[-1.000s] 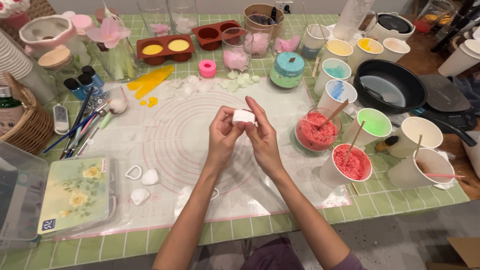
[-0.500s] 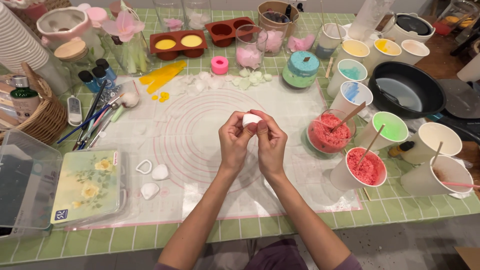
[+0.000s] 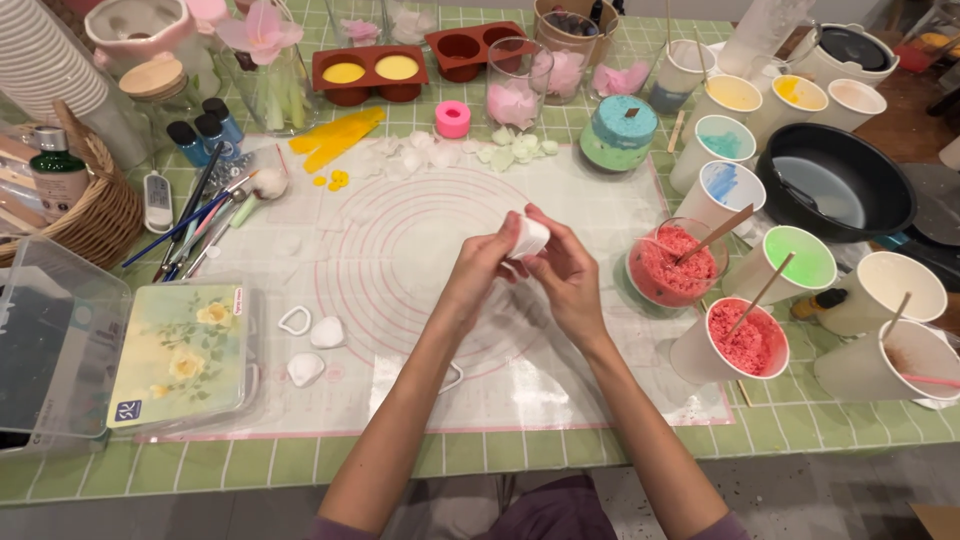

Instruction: Molding and shaping small white wax pieces into decorative heart shapes using a cutter on a silicone mat.

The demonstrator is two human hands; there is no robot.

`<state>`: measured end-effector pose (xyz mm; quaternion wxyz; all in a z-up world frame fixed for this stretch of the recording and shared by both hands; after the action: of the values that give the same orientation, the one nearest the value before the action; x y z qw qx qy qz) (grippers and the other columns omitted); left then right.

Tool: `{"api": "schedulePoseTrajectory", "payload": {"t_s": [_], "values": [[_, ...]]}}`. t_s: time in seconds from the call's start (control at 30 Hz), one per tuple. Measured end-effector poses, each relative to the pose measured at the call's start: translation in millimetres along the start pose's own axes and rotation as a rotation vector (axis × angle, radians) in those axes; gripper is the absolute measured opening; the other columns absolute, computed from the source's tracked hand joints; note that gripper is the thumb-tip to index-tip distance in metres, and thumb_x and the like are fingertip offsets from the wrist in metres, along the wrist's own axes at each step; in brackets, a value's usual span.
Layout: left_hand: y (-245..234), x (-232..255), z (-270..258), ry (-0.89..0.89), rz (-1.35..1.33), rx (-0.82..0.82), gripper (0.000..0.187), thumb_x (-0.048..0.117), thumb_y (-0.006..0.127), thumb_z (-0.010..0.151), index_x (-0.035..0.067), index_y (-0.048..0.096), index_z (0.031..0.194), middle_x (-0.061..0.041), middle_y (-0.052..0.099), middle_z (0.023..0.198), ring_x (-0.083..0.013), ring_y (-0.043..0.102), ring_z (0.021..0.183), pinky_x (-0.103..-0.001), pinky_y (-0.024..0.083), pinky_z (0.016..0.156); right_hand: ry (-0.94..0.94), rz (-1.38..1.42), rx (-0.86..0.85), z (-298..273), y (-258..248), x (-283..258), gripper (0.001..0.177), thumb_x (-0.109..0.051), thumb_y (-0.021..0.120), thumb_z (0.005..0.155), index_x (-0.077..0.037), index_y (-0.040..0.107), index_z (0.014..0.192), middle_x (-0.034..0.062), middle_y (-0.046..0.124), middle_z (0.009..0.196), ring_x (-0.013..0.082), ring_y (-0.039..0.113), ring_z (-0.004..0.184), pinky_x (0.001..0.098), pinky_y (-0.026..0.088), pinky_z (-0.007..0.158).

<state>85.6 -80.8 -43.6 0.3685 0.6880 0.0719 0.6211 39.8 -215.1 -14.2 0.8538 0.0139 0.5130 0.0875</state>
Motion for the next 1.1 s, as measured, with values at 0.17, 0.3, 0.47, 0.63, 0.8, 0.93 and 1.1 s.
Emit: {"api": "schedulePoseTrajectory", "payload": {"t_s": [0.17, 0.3, 0.47, 0.63, 0.8, 0.93, 1.1], "values": [[18.9, 41.6, -16.3, 0.299, 0.785, 0.293, 0.036, 0.035, 0.076, 0.096, 0.001, 0.075, 0.106, -0.007, 0.07, 0.088, -0.0094, 0.059, 0.072, -0.026, 0.049, 0.065, 0.163, 0.09, 0.049, -6.7, -14.4, 9.5, 0.051, -0.003, 0.065, 0.101, 0.0, 0.048, 0.149, 0.0106, 0.065, 0.134, 0.015, 0.062, 0.121, 0.0288, 0.052, 0.101], [38.1, 65.5, -30.1, 0.599, 0.775, 0.029, 0.039, 0.013, 0.085, 0.081, 0.003, 0.071, 0.117, -0.004, 0.067, 0.108, -0.0077, 0.062, 0.081, -0.024, 0.052, 0.071, 0.167, 0.085, 0.041, -7.3, -16.3, 13.3, 0.048, -0.009, 0.064, 0.102, 0.002, 0.05, 0.147, 0.0082, 0.067, 0.132, 0.0143, 0.063, 0.121, 0.0286, 0.052, 0.101], [14.8, 53.7, -19.4, 0.376, 0.515, 0.032, 0.032, 0.009, 0.079, 0.088, 0.002, 0.073, 0.118, -0.007, 0.07, 0.107, -0.0099, 0.065, 0.083, -0.026, 0.055, 0.077, 0.18, 0.12, 0.025, -9.7, -22.5, 19.1, 0.047, -0.019, 0.064, 0.103, 0.005, 0.054, 0.142, 0.0099, 0.069, 0.125, 0.0207, 0.07, 0.111, 0.0342, 0.056, 0.099], [5.5, 56.8, -16.8, 0.093, -0.135, 0.007, 0.026, 0.019, 0.066, 0.091, 0.006, 0.069, 0.114, -0.007, 0.07, 0.105, -0.0155, 0.074, 0.088, -0.031, 0.059, 0.081, 0.188, 0.181, -0.001, -14.2, -29.5, 26.5, 0.051, -0.027, 0.067, 0.103, 0.009, 0.057, 0.138, 0.0119, 0.07, 0.123, 0.0245, 0.07, 0.109, 0.0378, 0.056, 0.102], [-29.5, 8.2, 3.3, 0.173, 0.23, 0.053, 0.033, 0.022, 0.07, 0.114, 0.003, 0.053, 0.093, -0.004, 0.052, 0.082, -0.0131, 0.042, 0.067, -0.03, 0.035, 0.06, 0.193, 0.26, -0.04, -16.7, -34.3, 33.2, 0.052, -0.03, 0.067, 0.102, 0.01, 0.059, 0.135, 0.014, 0.071, 0.123, 0.0259, 0.071, 0.109, 0.0394, 0.056, 0.102], [27.0, 56.0, -28.7, 0.279, 0.778, 0.182, 0.016, 0.014, 0.078, 0.093, 0.002, 0.073, 0.104, -0.009, 0.055, 0.072, -0.017, 0.049, 0.067, -0.033, 0.039, 0.062, 0.237, 0.275, -0.022, -16.6, -32.5, 31.8, 0.051, -0.027, 0.068, 0.101, 0.009, 0.058, 0.135, 0.0129, 0.07, 0.123, 0.0257, 0.07, 0.108, 0.0403, 0.056, 0.101], [40.3, 63.0, -37.8, 0.676, 0.987, 0.124, 0.019, 0.01, 0.079, 0.083, 0.009, 0.079, 0.102, -0.003, 0.068, 0.091, -0.0167, 0.067, 0.078, -0.031, 0.052, 0.069, 0.23, 0.273, -0.035, -16.0, -30.1, 28.5, 0.044, -0.021, 0.067, 0.103, 0.009, 0.058, 0.133, 0.0129, 0.069, 0.124, 0.0252, 0.07, 0.112, 0.0418, 0.055, 0.106]]}}
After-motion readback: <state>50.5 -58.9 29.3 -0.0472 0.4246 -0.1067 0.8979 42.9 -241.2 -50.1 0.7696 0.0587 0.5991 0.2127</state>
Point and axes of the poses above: each hand's wrist, its own z-axis towards the middle knuckle, its own y-axis out of the palm, x = y × z, the point moved 3 cm from there along z, towards the middle knuckle
